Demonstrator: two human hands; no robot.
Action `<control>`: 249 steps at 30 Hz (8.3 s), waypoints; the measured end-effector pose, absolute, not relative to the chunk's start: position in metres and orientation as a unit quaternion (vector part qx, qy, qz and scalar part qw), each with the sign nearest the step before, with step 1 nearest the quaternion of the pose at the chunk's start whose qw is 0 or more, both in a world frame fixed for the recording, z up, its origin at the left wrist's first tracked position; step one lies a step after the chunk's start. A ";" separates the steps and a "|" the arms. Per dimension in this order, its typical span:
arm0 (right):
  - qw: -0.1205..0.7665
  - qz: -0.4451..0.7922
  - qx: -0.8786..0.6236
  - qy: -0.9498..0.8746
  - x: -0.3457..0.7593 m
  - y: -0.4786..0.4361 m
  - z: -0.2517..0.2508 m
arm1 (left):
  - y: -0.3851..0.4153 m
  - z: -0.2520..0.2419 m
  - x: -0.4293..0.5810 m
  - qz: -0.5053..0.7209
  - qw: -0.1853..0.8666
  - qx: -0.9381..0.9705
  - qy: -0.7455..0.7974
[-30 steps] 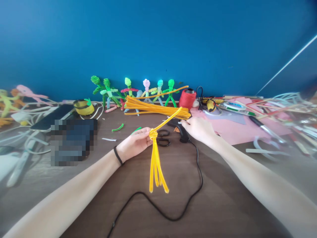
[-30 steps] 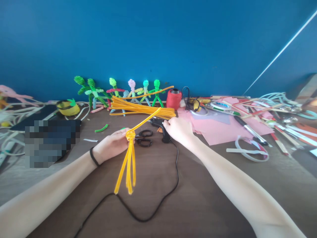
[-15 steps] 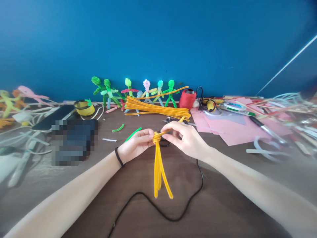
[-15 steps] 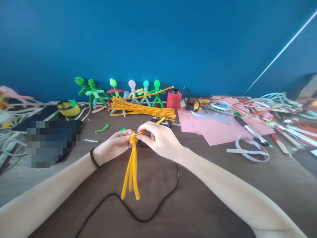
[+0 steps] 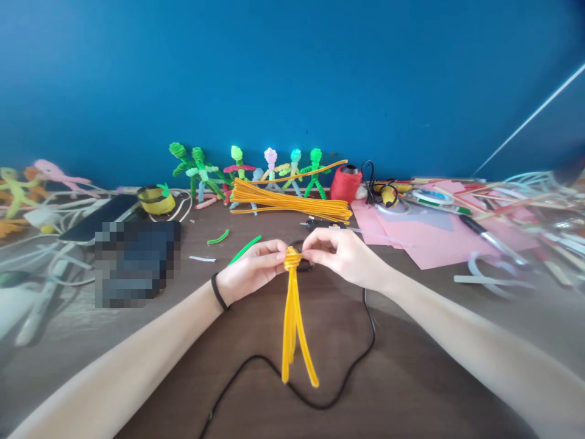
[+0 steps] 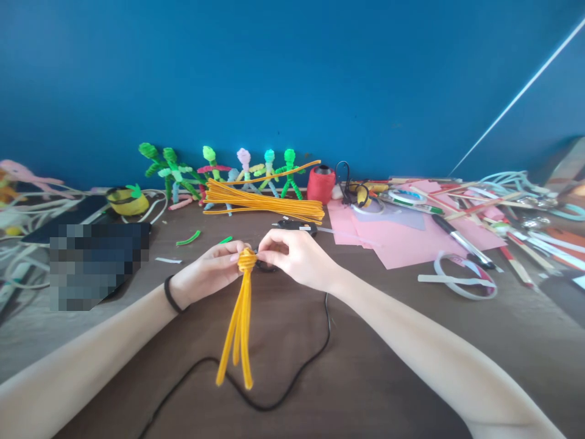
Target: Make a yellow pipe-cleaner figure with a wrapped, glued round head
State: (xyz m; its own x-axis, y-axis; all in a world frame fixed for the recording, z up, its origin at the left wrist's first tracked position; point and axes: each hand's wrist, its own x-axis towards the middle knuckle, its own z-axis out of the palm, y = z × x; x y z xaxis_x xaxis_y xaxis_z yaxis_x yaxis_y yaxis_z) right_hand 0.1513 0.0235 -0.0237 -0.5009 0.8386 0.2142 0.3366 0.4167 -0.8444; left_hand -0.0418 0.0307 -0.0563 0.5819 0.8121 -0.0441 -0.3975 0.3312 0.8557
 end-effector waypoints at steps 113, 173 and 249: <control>0.413 0.203 -0.377 -0.804 0.153 0.026 -0.037 | 0.030 -0.041 -0.038 0.348 0.608 0.573 0.425; 0.269 0.741 -0.195 -0.583 0.182 0.062 -0.067 | 0.046 -0.063 -0.057 0.385 0.763 0.445 0.268; 0.269 0.731 -0.187 -0.598 0.181 0.065 -0.071 | 0.048 -0.066 -0.057 0.388 0.783 0.423 0.240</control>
State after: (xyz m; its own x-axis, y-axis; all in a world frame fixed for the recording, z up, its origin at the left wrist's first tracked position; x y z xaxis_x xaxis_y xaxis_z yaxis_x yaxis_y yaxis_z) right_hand 0.1809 0.0651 -0.0706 -0.7849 0.6177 0.0488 -0.1697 -0.1386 -0.9757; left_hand -0.0573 0.0482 -0.0662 0.5831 0.8110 -0.0469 -0.4048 0.3401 0.8488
